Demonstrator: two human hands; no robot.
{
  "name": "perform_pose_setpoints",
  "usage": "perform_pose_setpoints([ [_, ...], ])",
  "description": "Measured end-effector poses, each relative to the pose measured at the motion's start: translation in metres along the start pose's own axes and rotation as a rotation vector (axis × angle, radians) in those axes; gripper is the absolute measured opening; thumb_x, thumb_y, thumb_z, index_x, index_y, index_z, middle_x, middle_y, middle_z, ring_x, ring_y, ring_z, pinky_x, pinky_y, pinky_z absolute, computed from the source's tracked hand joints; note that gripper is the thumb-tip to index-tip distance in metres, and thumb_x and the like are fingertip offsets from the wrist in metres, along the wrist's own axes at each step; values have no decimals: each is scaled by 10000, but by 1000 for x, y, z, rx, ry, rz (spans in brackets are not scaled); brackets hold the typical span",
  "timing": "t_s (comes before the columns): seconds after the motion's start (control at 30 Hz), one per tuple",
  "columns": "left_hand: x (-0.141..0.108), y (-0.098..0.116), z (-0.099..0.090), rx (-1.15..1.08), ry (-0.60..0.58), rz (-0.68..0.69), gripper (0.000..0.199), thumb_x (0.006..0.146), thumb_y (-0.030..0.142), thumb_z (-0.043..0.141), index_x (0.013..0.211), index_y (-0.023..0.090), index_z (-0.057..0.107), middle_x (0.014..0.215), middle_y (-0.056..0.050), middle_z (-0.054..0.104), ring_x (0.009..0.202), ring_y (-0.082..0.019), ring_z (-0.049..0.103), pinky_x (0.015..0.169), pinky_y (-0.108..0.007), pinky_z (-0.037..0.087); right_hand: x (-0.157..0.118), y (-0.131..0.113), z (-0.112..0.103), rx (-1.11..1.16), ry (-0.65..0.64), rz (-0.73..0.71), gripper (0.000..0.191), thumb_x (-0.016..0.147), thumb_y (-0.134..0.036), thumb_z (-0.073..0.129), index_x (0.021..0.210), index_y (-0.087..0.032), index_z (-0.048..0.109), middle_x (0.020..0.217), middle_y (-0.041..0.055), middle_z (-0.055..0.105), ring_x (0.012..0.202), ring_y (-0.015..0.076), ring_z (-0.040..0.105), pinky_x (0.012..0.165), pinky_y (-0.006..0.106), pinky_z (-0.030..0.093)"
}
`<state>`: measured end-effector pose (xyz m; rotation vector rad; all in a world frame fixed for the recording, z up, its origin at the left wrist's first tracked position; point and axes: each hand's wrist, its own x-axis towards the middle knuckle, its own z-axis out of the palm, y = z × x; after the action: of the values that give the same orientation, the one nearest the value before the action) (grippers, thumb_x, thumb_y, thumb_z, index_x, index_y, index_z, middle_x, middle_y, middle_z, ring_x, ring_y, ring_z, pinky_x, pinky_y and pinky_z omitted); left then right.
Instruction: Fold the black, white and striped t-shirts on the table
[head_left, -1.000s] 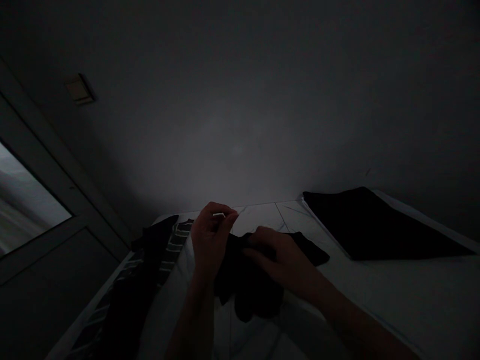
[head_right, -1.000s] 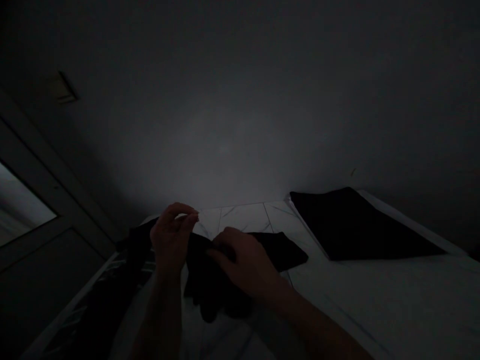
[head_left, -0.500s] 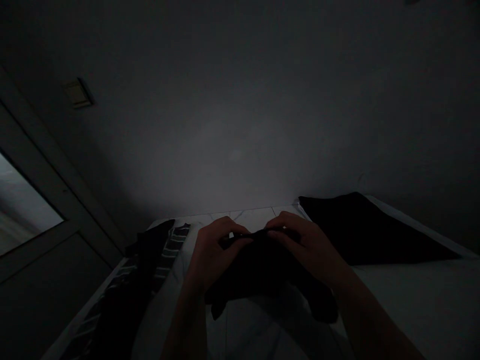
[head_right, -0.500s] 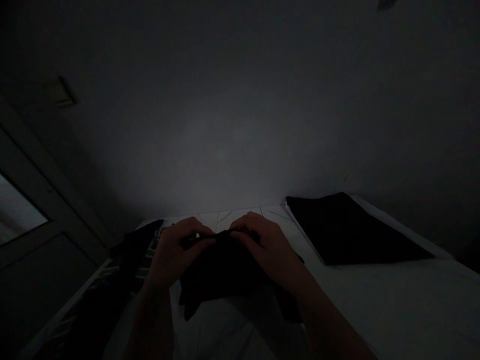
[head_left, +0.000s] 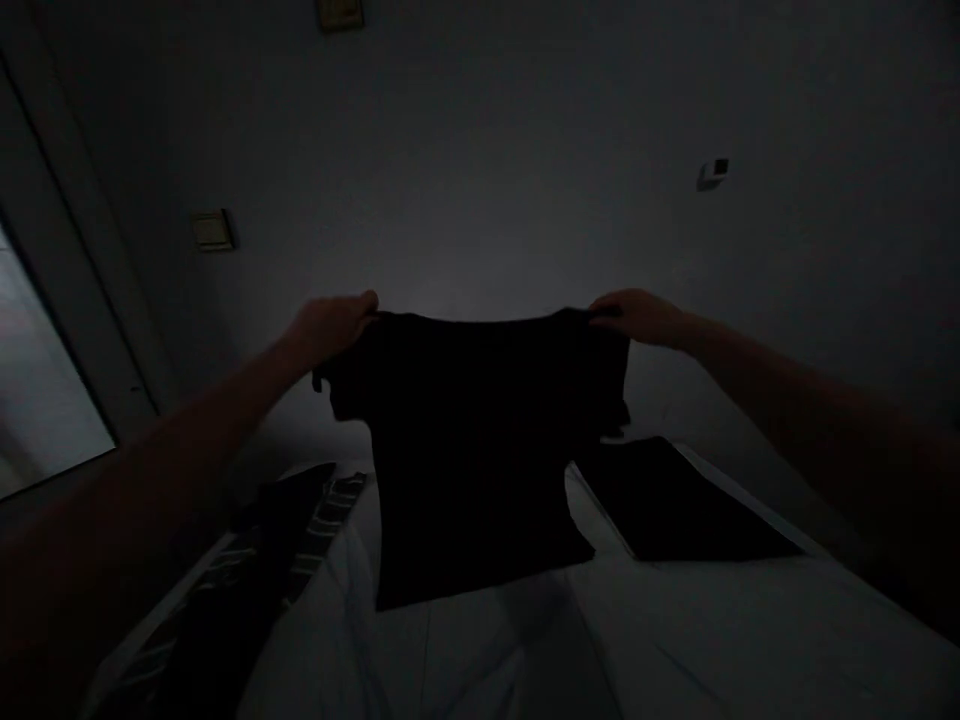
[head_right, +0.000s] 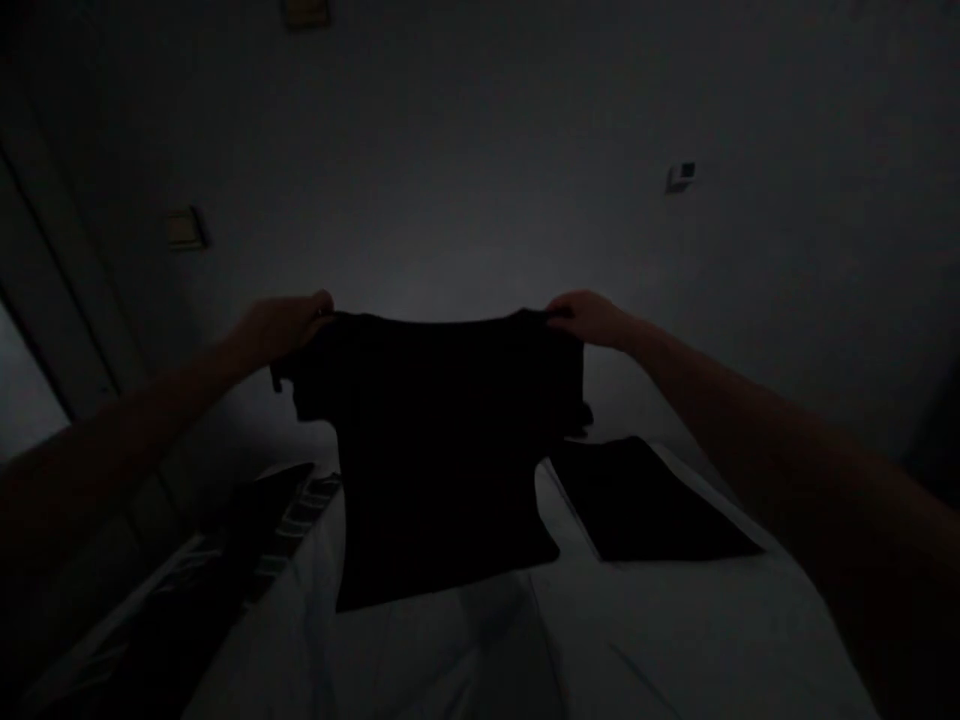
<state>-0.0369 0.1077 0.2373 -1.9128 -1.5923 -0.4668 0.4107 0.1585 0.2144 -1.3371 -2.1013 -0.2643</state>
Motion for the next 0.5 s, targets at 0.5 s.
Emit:
perform_pose_setpoints([
  [0.5, -58, 4, -36, -182, 123, -99, 336, 961, 394, 443, 1191, 182, 565, 989, -97, 705, 937, -262, 658, 849, -348, 463, -62, -55, 7, 33, 248, 107, 241, 880, -357, 561, 859, -185, 729, 831, 72, 726, 806, 230, 657, 711, 324, 482],
])
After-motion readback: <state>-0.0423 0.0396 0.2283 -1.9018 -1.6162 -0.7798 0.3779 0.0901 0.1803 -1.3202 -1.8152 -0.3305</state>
